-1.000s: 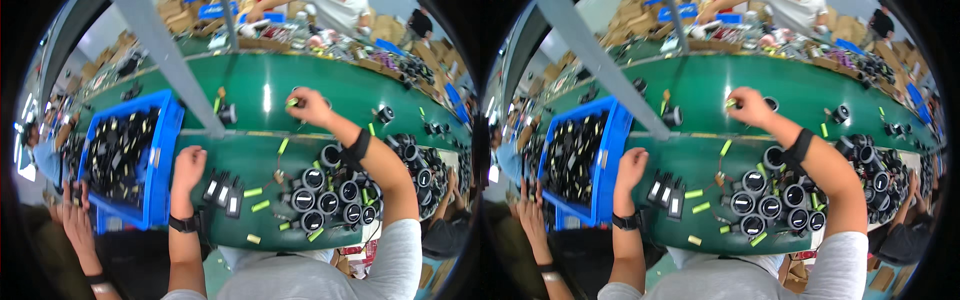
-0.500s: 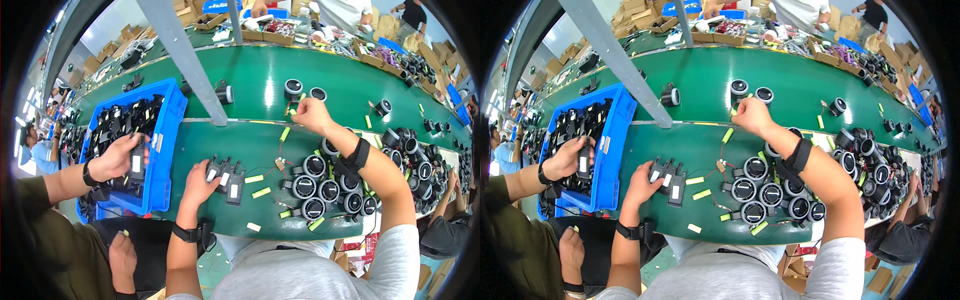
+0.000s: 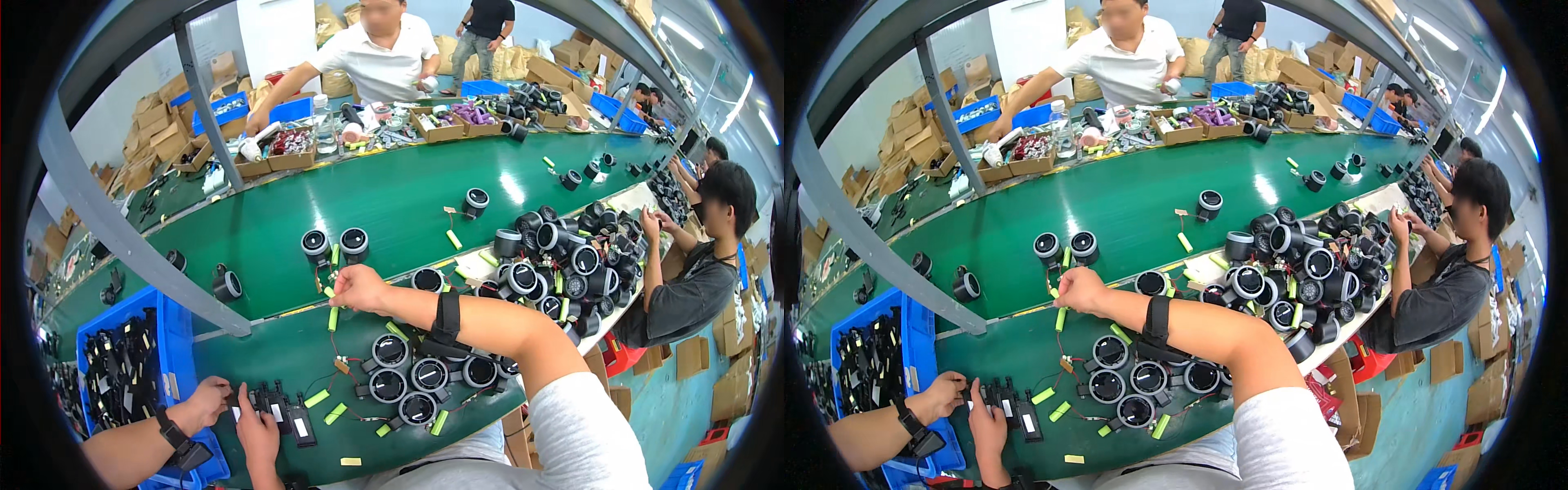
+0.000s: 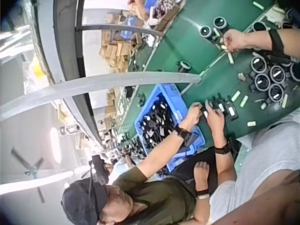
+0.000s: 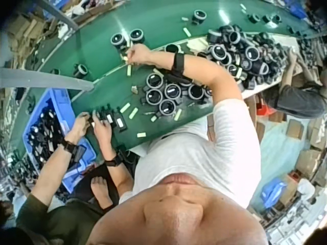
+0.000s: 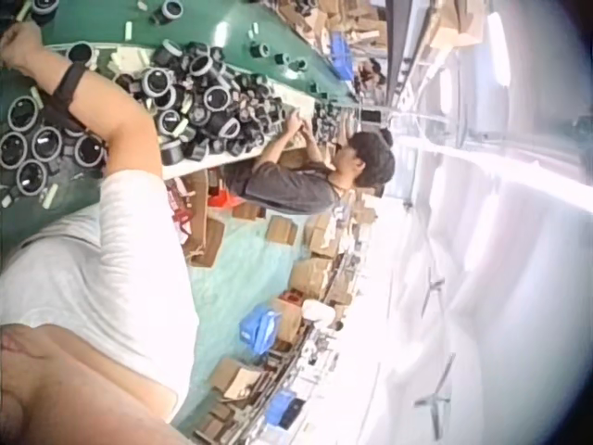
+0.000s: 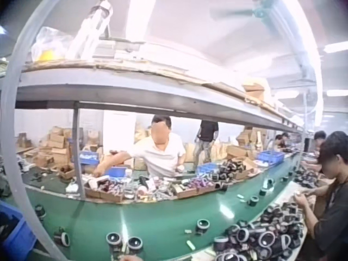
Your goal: Assembling small electronic housing components at a factory assembly workstation.
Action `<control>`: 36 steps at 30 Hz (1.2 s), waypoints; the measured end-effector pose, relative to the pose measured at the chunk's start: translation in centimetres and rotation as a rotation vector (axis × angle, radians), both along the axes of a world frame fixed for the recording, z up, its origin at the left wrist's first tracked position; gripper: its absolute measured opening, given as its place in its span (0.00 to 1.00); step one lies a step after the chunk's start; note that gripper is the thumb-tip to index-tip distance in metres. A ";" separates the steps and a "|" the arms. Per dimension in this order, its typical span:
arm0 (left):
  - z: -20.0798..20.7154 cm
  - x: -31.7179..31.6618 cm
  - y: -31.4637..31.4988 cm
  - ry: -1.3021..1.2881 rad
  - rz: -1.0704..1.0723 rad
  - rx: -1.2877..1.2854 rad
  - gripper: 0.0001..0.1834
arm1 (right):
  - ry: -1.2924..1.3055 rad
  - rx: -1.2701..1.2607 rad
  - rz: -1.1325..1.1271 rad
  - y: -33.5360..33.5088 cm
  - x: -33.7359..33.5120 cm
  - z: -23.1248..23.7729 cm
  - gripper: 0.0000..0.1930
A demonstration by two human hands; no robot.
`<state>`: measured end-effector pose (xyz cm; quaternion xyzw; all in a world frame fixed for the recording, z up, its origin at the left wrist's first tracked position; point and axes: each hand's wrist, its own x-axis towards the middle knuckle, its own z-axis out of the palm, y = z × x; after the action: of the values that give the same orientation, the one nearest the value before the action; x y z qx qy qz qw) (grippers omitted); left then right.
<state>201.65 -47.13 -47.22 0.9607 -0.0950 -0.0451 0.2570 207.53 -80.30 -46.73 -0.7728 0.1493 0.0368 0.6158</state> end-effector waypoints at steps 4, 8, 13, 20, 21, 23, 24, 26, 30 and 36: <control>1.2 -1.0 -0.8 -0.050 0.147 -0.096 0.31 | 0.008 0.039 -0.001 0.7 0.6 -0.3 0.11; 4.2 -1.9 -2.9 0.103 -0.068 -0.747 0.22 | 0.015 0.177 0.010 2.1 1.5 -0.4 0.12; 1.2 7.1 -12.6 0.513 0.242 -1.530 0.23 | -0.126 0.291 -0.071 2.7 1.1 0.7 0.11; -2.6 10.8 -16.3 0.574 0.502 -1.696 0.20 | -0.306 0.109 0.003 6.1 0.9 -1.0 0.10; -2.7 10.8 -16.5 0.576 0.503 -1.695 0.20 | -0.297 0.054 0.010 6.3 0.8 -0.8 0.10; -2.6 10.7 -16.9 0.655 0.413 -1.720 0.19 | -0.422 -0.143 0.044 6.3 0.9 -0.9 0.08; -2.8 10.9 -16.8 0.658 0.413 -1.720 0.19 | -0.421 -0.144 0.042 6.2 1.0 -0.8 0.08; -3.1 11.3 -15.6 0.675 0.390 -1.680 0.19 | -0.675 -0.309 0.276 6.3 0.9 0.0 0.03; -1.3 11.8 -12.9 0.675 0.205 -1.524 0.10 | -0.513 -0.405 0.323 2.9 3.1 2.9 0.14; -0.1 11.7 -12.7 0.722 0.048 -1.587 0.11 | -0.662 -0.442 0.700 3.4 7.5 -1.6 0.20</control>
<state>213.35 -59.84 -47.29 0.4265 0.0090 -0.2618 0.8657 215.07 -76.92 -48.29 -0.8580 -0.3158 -0.0380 0.4034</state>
